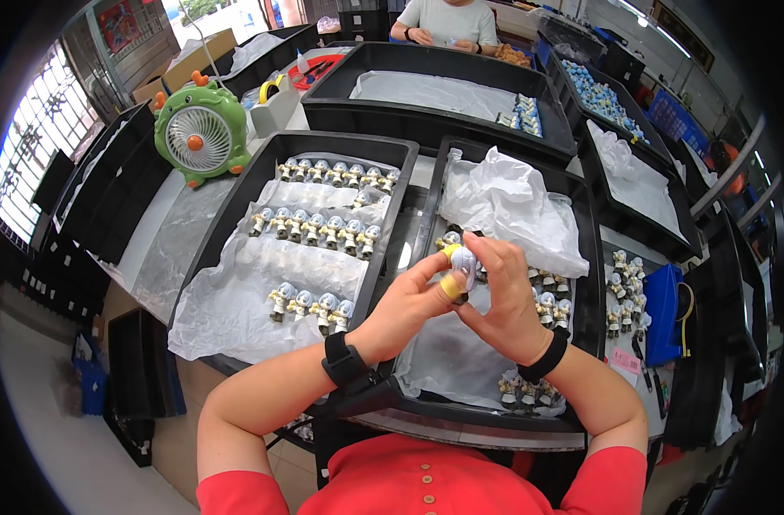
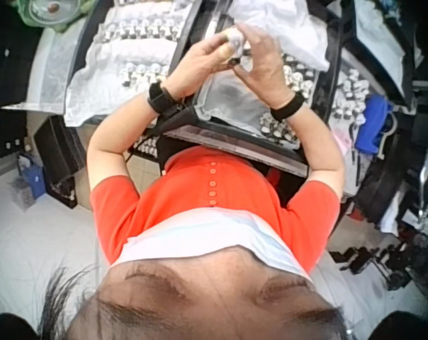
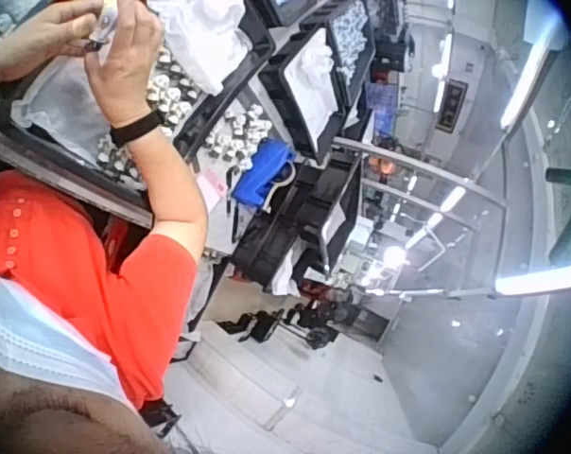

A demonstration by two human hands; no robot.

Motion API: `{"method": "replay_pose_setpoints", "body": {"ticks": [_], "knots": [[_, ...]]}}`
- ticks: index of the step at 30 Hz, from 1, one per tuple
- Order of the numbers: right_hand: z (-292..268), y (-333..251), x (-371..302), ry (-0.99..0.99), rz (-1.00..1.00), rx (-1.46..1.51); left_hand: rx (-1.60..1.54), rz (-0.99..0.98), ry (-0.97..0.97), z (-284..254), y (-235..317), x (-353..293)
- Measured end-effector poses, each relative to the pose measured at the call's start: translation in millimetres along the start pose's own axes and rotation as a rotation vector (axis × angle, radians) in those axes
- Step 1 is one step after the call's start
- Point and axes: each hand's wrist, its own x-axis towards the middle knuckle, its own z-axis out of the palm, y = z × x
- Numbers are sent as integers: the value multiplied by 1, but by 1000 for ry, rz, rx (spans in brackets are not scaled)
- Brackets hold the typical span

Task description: The person assembles small cylindrical components by hand, picking up individual units from a tray and attaching a yellow cap to each one. The person then places the assembled units into a second tray lined with white tissue paper. The process is repeated continuously throughout the clip.

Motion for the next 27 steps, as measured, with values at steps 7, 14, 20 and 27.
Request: {"method": "replay_pose_setpoints", "body": {"ticks": [7, 14, 20, 27], "knots": [[-1, -7, -2, 19, -134, -31, 161, 7, -108, 0, -1, -2], [-1, -6, 0, 4, -54, 177, -87, -75, -169, 2, 5, -3], [-5, -10, 0, -41, 96, 356, -191, -105, -231, -4, 2, 1], [-8, -8, 0, -96, 156, 387, -299, -141, -216, -3, 1, 4]]}}
